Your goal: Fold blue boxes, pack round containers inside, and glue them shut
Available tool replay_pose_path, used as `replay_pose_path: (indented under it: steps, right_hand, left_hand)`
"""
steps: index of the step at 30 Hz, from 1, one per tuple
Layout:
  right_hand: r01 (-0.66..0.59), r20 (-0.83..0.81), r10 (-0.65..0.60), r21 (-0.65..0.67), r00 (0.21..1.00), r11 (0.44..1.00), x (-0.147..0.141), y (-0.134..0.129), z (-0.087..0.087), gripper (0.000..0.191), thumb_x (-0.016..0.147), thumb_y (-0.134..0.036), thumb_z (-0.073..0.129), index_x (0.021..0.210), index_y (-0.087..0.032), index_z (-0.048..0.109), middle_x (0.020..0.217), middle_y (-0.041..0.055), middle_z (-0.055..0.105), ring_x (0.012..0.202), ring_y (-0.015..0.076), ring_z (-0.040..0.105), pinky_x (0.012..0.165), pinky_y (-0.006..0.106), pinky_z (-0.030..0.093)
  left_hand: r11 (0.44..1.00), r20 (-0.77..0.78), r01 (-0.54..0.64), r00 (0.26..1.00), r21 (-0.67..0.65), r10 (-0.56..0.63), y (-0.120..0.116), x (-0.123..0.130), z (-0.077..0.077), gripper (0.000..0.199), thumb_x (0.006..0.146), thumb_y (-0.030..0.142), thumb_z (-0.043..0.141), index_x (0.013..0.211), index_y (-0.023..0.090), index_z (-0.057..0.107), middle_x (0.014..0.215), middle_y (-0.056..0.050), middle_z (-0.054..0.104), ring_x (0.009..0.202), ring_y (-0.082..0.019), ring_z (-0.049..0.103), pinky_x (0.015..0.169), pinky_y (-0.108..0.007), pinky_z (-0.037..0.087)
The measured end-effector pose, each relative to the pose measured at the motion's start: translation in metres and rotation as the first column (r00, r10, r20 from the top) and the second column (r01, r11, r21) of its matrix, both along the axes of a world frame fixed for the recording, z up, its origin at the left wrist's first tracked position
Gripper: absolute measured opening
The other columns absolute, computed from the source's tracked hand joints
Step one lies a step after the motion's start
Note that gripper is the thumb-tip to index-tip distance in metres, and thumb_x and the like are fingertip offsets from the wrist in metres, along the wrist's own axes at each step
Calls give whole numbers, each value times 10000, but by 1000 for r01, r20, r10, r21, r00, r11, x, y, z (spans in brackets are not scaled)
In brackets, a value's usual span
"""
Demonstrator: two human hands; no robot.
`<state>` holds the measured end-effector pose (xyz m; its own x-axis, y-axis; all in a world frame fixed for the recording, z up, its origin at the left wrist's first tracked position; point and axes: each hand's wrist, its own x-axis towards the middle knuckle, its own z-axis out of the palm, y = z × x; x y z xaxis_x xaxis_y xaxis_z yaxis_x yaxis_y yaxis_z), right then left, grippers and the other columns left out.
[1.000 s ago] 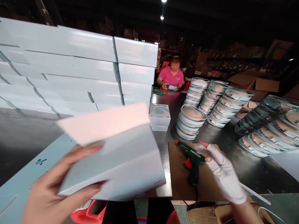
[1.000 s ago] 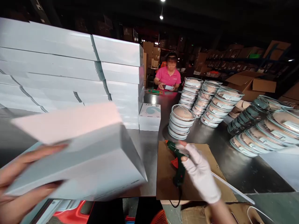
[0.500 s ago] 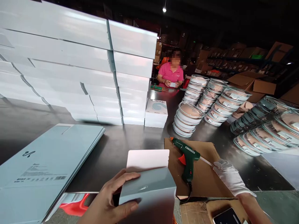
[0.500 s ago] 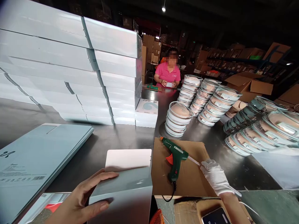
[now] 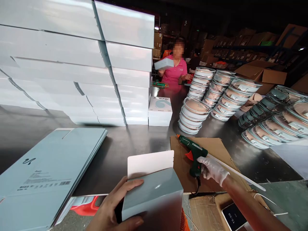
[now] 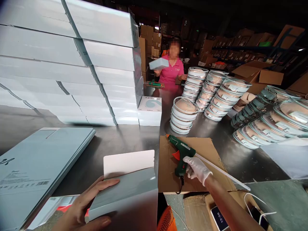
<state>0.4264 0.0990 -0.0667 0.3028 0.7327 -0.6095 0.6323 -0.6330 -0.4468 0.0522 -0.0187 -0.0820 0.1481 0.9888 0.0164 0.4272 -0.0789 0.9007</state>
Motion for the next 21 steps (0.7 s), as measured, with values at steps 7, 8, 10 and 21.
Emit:
replay_pose_path:
  steps: [7, 8, 10, 21]
  right_hand:
    - [3, 23, -4, 42, 1000, 999, -13, 3, 12, 337, 1006, -489, 628, 942, -158, 653, 790, -22, 643, 578, 85, 568, 534, 226, 505]
    - [9, 28, -10, 49, 1000, 999, -14, 7, 11, 311, 993, -462, 657, 927, -159, 650, 800, -22, 641, 585, 83, 562, 534, 222, 498]
    - [36, 6, -36, 49, 999, 998, -13, 15, 7, 259, 991, -407, 671, 919, -160, 646, 794, -28, 633, 577, 78, 547, 526, 214, 486]
    - [235, -609, 35, 358, 792, 904, -12, -33, 16, 634, 750, -861, 480, 792, -241, 605, 721, 54, 677, 639, 213, 666, 616, 349, 549]
  left_hand:
    - [995, 65, -101, 993, -6, 102, -5, -1, -4, 582, 789, 449, 823, 1347, 366, 685, 1479, -86, 655, 1495, -413, 446, 1193, -585, 397]
    - [996, 77, -92, 993, -4, 92, -5, -2, -3, 577, 789, 457, 824, 1342, 360, 691, 1475, -89, 655, 1474, -409, 477, 1187, -572, 411]
    - [997, 101, -74, 992, 4, 74, -5, -4, 0, 553, 796, 467, 821, 1325, 351, 705, 1463, -90, 662, 1426, -394, 536, 1162, -534, 457]
    - [996, 83, -88, 993, -7, 88, -3, -13, -7, 587, 778, 444, 847, 1341, 363, 702, 1474, -93, 659, 1467, -418, 483, 1154, -585, 452]
